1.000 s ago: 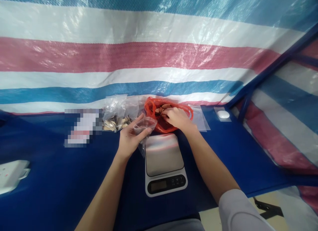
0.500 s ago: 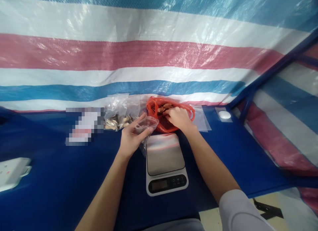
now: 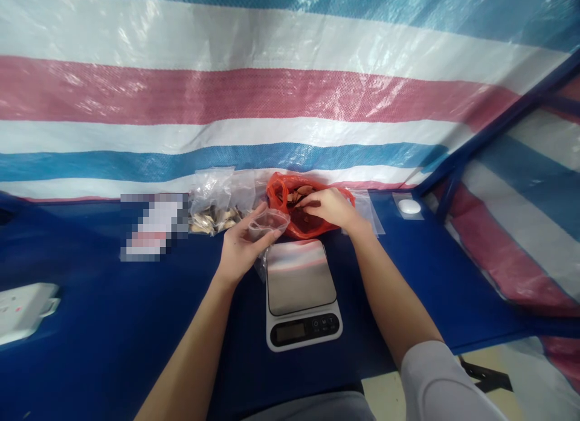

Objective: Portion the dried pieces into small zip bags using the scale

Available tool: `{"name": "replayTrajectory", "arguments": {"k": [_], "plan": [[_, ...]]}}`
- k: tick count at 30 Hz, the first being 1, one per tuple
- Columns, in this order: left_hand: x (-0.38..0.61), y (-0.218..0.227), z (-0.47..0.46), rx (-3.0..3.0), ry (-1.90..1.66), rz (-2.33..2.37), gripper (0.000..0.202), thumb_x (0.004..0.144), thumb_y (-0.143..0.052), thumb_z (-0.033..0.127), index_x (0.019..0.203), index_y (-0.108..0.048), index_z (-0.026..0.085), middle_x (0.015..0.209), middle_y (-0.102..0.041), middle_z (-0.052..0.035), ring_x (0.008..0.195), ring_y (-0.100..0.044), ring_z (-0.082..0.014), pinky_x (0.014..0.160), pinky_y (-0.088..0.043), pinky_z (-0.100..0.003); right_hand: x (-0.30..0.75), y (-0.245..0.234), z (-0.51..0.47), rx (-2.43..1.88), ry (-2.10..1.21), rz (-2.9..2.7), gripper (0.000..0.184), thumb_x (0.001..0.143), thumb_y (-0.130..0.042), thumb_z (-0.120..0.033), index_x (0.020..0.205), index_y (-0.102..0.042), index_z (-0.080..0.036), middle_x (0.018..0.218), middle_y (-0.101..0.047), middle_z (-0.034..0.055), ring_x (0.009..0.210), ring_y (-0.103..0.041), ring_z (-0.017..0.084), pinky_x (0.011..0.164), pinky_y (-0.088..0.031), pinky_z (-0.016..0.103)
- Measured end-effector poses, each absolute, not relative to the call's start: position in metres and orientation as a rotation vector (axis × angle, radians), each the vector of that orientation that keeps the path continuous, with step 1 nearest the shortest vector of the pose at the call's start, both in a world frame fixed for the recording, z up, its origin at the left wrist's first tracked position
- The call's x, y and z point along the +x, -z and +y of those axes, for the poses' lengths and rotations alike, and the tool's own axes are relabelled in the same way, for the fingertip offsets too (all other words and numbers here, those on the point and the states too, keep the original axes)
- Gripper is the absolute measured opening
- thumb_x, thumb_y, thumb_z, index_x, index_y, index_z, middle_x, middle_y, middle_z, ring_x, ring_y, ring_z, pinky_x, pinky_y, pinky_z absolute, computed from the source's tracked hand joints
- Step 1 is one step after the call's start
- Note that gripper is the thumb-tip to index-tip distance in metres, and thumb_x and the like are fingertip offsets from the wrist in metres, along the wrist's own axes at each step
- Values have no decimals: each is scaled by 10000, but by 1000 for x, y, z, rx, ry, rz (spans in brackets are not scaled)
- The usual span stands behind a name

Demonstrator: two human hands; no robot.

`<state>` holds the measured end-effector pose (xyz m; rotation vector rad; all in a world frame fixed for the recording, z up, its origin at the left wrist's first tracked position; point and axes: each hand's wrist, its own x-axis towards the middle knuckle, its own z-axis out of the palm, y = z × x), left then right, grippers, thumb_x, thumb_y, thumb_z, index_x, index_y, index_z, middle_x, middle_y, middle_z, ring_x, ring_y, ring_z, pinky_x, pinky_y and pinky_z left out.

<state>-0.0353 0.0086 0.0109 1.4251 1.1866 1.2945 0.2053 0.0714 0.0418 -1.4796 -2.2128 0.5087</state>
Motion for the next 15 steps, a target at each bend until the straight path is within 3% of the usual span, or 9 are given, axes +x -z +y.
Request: {"name": "replayTrajectory", "arguments": {"k": [5,15], "plan": [[-34,-13,9,1445,-1285,1154,805,655,-894,529,1324,-686,132,996,-796,-83,862,-737,-215,914,-603,-388,214,-52,67,-1303,-738,-2075,211,850,-699,-189,999,-836,-251,1055,-815,3,1011,-757,207,968,-562,325],[-36,-9,8,1541,-1276,1170,778,679,-894,451,1355,-669,139,1059,-801,-99,1009,-745,-266,978,-584,-399,206,-85,44,-1056,-966,-1934,233,840,-754,-320,1043,-825,-230,1061,-810,41,853,-762,187,821,-618,327]]}}
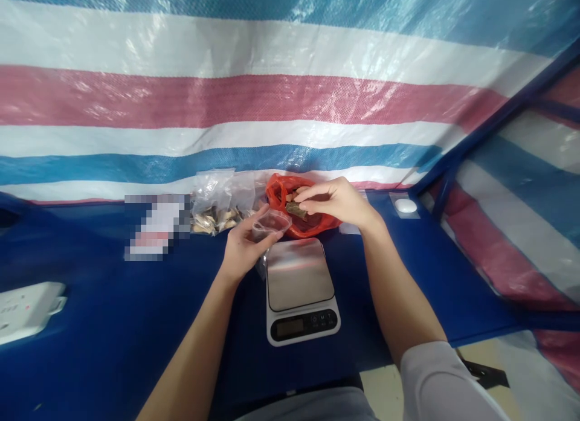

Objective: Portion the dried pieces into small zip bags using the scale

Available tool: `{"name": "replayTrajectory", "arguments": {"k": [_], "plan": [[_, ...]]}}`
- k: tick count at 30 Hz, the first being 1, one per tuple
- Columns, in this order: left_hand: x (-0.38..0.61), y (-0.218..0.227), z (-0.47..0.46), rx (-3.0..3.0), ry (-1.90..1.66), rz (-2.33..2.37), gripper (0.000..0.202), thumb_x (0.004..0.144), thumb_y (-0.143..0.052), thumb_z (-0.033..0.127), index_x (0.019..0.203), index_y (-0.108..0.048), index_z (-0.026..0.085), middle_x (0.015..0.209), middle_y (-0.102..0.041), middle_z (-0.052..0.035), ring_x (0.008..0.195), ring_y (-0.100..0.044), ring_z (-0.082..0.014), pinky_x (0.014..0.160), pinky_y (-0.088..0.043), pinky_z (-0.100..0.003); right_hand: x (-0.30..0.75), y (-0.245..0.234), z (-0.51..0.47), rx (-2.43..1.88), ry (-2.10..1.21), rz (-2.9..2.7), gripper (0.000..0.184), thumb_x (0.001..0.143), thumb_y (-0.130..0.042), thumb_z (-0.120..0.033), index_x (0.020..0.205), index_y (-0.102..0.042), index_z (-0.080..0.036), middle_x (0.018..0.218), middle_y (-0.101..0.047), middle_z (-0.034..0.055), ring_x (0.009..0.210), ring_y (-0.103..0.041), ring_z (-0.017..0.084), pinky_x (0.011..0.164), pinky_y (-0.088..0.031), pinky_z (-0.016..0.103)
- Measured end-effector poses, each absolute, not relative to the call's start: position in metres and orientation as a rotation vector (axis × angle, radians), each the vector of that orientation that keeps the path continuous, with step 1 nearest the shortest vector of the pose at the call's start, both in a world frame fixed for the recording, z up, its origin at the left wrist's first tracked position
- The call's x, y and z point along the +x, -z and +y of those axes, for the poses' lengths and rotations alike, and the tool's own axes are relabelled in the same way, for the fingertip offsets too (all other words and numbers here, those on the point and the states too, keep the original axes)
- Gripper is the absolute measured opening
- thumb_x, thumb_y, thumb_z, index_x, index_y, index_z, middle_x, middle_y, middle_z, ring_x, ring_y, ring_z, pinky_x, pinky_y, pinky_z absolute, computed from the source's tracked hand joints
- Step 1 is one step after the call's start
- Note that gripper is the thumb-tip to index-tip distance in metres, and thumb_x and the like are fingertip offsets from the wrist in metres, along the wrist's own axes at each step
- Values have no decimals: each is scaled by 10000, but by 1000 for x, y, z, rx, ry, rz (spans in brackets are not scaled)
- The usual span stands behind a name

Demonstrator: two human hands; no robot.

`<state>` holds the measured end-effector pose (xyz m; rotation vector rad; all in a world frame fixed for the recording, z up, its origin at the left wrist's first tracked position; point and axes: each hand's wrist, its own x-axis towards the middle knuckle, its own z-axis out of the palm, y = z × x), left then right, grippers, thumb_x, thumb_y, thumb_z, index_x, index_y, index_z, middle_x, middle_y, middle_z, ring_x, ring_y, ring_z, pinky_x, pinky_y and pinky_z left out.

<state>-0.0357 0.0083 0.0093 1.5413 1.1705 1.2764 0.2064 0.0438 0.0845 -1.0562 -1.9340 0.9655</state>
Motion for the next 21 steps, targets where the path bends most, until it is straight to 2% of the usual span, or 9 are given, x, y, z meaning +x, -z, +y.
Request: {"name": "replayTrajectory", "arguments": {"k": [5,11,14,18,21], "plan": [[-36,-5,9,1562,-1255,1033,796,712,-878,440,1411,-627,154,1145,-785,-125,1066,-742,-289,997,-580,-431,185,-97,32,-1050,-785,-2141,182,882,-713,-232,1021,-828,-253,1017,-816,12,912,-753,176,888,-571,313],[-38,-2,10,1684,-1260,1091,722,703,-878,433,1345,-686,166,1290,-734,-123,1168,-704,-307,1089,-522,-428,164,-93,28,-1083,-576,-2356,217,893,-680,-174,989,-836,-292,993,-818,-8,953,-740,193,929,-529,306],[-38,-4,11,1723,-1261,1086,692,710,-866,438,1323,-701,161,1306,-725,-128,1194,-692,-319,1098,-513,-436,157,-90,27,-1062,-605,-2419,229,900,-671,-180,987,-835,-313,1012,-816,-26,1005,-733,222,968,-519,308],[-38,-6,11,1728,-1249,1082,599,720,-856,449,1238,-750,168,1268,-744,-112,1204,-688,-327,1112,-506,-452,153,-91,25,-1016,-673,-2416,265,907,-655,-180,1062,-816,-324,1142,-788,-46,1093,-714,218,1007,-504,275],[-39,-4,11,1699,-1258,1085,652,720,-859,462,1286,-724,167,1297,-729,-111,1234,-673,-326,1129,-492,-456,155,-91,25,-980,-680,-2400,247,919,-658,-204,1082,-812,-307,1121,-793,-36,1068,-719,208,991,-504,262]]}}
